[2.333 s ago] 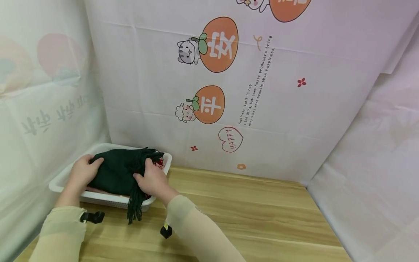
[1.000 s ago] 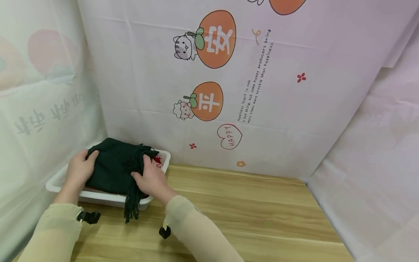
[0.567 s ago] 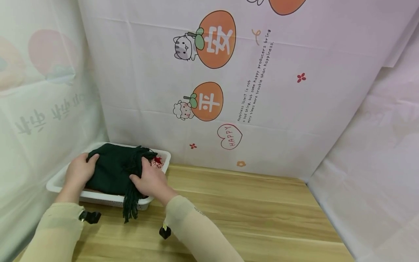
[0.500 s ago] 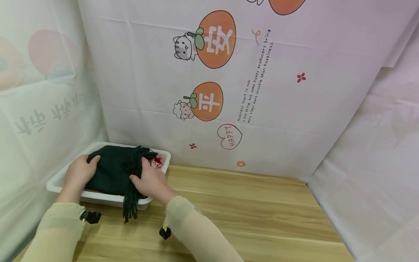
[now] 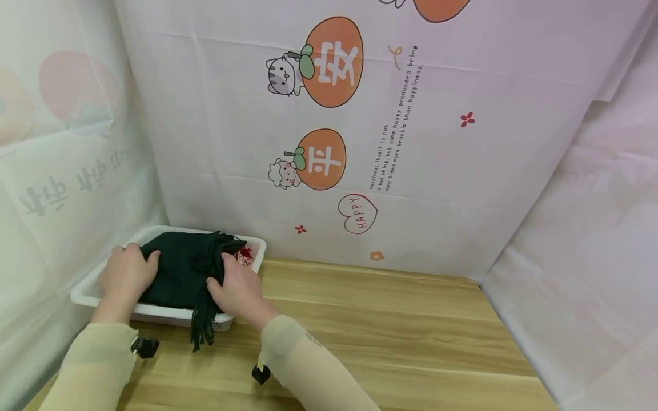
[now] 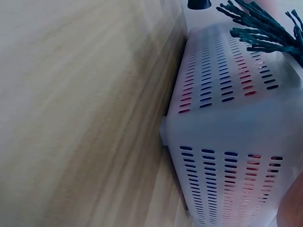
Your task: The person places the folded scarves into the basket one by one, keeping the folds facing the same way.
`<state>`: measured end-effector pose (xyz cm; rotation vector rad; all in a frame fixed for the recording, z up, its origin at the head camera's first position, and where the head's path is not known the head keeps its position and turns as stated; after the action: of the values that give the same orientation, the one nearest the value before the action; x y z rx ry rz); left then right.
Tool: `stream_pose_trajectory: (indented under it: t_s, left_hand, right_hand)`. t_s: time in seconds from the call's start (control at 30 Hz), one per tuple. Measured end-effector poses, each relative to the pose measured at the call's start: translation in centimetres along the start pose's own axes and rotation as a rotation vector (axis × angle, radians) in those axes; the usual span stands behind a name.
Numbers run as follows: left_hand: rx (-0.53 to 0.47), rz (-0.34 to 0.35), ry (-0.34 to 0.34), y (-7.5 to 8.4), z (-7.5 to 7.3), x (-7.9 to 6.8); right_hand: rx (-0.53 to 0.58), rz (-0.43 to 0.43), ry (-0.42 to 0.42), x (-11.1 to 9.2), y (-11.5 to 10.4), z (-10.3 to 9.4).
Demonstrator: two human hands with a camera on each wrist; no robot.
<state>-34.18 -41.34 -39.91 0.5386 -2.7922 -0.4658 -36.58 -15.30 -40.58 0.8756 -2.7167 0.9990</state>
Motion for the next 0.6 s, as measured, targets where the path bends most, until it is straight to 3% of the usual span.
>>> stream_pose_trajectory:
  t_s: [0.2,0.3,0.43,0.6]
  left_hand:
    - [0.005,0.123,0.139,1.8,-0.5,-1.0]
    - [0.013,0.180,0.174,2.6,-0.6,-1.3]
    - [0.038,0.253,0.194,3.4,-0.5,-1.2]
    - [0.096,0.341,0.164,4.2,0.2,-0.9]
  right_hand:
    - [0.230,-0.064,0.035,-1.7,0.9,-0.5]
    - [0.297,-0.127,0.041,-2.8,1.0,-1.0]
    - [0.237,-0.229,0.034,-4.1,0.7,-1.5]
    - [0.116,-0.316,0.026,-5.7,0.3,-1.9]
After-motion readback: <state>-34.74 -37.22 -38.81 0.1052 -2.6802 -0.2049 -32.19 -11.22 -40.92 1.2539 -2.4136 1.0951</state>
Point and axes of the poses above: each hand's wrist, its own x-axis towards the middle knuckle, its own z-axis out of the palm, y = z × x, the point moved 10 cm from there along x, towards the middle knuckle, and after that the axes turned 7 degrees about x, right-handed, at the moved point
